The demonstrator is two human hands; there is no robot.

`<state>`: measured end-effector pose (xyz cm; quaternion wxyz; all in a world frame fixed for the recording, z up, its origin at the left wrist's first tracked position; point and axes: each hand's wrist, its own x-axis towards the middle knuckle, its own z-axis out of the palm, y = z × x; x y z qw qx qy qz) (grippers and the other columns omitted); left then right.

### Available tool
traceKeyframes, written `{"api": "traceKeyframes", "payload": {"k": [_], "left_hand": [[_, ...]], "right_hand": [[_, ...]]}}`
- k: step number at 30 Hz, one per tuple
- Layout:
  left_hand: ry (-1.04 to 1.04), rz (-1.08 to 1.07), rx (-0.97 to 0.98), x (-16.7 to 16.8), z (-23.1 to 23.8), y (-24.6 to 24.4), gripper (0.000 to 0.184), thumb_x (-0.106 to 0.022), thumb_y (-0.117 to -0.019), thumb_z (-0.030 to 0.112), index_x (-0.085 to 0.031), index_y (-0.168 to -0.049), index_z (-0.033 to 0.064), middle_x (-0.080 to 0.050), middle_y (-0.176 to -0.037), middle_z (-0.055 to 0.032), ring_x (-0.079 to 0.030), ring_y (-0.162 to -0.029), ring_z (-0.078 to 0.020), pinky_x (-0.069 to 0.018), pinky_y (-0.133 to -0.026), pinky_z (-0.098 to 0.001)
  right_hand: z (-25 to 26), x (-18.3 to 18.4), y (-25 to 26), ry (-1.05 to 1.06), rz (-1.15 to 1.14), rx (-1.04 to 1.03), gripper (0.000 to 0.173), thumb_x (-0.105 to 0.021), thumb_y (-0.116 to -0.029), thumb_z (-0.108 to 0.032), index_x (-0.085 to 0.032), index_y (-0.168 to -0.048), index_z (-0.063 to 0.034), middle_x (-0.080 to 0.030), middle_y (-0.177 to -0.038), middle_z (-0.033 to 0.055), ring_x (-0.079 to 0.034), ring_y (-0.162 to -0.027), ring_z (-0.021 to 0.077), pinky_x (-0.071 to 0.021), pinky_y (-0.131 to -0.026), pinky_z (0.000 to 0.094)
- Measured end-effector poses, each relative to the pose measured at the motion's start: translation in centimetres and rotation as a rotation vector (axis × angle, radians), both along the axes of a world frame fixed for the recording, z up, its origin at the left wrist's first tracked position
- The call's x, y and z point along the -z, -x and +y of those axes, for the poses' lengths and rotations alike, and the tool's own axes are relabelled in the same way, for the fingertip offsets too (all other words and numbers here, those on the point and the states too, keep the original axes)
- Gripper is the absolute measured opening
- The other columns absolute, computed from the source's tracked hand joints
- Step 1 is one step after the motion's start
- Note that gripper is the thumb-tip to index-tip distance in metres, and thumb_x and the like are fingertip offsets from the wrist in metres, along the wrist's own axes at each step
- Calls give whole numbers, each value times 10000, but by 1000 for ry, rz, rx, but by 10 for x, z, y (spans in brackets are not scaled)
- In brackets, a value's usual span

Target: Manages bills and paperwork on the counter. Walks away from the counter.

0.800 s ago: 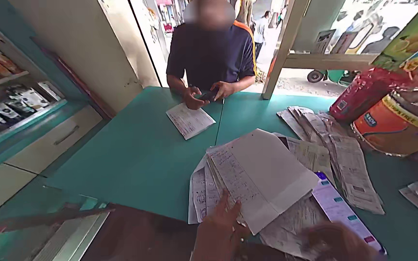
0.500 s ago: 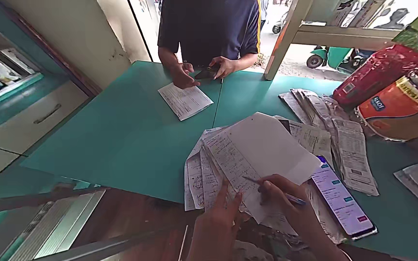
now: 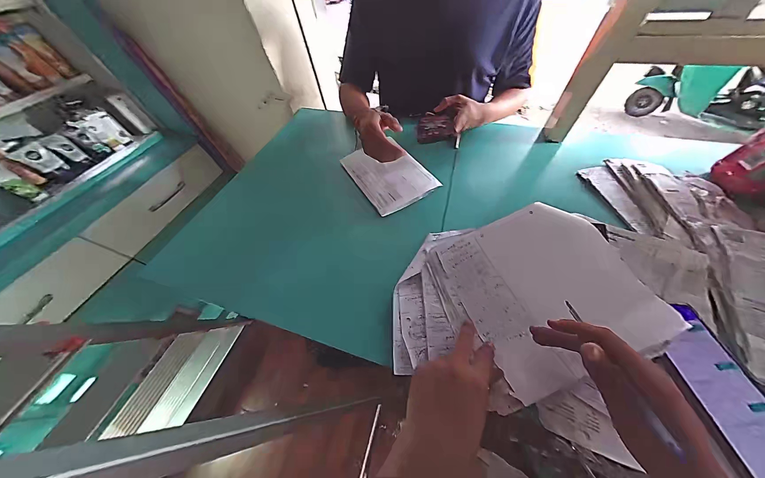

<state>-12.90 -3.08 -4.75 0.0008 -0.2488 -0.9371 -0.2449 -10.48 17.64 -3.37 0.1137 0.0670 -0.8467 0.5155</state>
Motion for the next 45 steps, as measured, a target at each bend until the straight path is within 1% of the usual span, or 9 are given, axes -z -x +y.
{"api": "traceKeyframes", "payload": {"k": [4, 9, 11, 13, 14, 16, 19, 23, 45], "left_hand": [[-137, 152, -15, 24, -2, 6, 231, -721, -901, 286, -806, -1073, 157, -723, -1219, -132, -700, -572, -236, -559, -464, -398], [-141, 221, -76, 30, -2, 6, 282, -701, -897, 343, -809, -1069, 148, -725, -1176, -155, -685, -555, -229, -529, -431, -373], [-148, 229, -99, 32, -2, 5, 270, -700, -901, 338, -810, -1065, 155, -707, -1194, -182, -664, -529, -235, -519, -422, -371], [-146, 248, -115, 34, -3, 5, 262, -699, -907, 339, -809, -1063, 160, -674, -1274, -198, -660, -526, -235, -522, -428, -368], [-139, 258, -116, 35, -2, 4, 266, -692, -913, 351, -808, -1061, 163, -651, -1338, -189, -665, -533, -231, -524, -433, -368], [-136, 260, -93, 37, -1, 3, 288, -677, -924, 364, -806, -1063, 146, -619, -1417, -147, -672, -538, -222, -517, -430, -372], [-117, 229, -54, 34, -4, 3, 375, -600, -965, 400, -789, -1106, 108, -652, -1390, -83, -705, -608, -219, -537, -474, -377], [-115, 247, -64, 35, -3, 3, 354, -608, -961, 381, -789, -1096, 109, -679, -1351, -74, -695, -596, -204, -522, -462, -355], [-99, 188, -83, 32, -2, 3, 329, -624, -958, 374, -791, -1094, 126, -673, -1363, -46, -695, -607, -179, -523, -470, -333]], "right_hand": [[13, 15, -19, -537, 48, -19, 476, -592, -991, -438, -706, -1260, -63, -688, -1325, 139, -600, -1310, 354, -348, -1132, 660], [21, 31, -3, -548, 39, -157, 509, -673, -918, -418, -690, -1307, -91, -614, -1435, 142, -528, -1382, 380, -252, -1159, 713], [23, 29, 3, -471, 80, -169, 531, -593, -954, -520, -714, -1239, -89, -659, -1379, 123, -552, -1370, 329, -285, -1189, 626], [19, 25, 3, -191, 89, -129, 553, -419, -1048, -556, -711, -1163, -101, -739, -1220, 33, -643, -1253, 153, -448, -1147, 383], [12, 22, 2, -1, 55, -92, 581, -322, -1072, -562, -692, -1141, -119, -761, -1090, -16, -703, -1090, 80, -555, -1003, 291], [-6, 15, 2, 255, -54, -36, 661, -250, -1054, -615, -643, -1206, -105, -722, -896, -41, -701, -802, 49, -606, -720, 251], [-25, 30, 7, 135, -11, -33, 365, -433, -1076, -215, -628, -1274, 22, -693, -969, 56, -652, -792, 43, -558, -684, 194], [-27, 46, 8, 115, 72, 5, 105, -686, -852, -109, -707, -919, -32, -685, -829, 0, -624, -711, -45, -525, -630, 97], [-26, 50, 10, 77, 88, -1, 83, -711, -833, -116, -717, -869, -42, -677, -785, 3, -607, -698, -53, -492, -619, 71]]}}
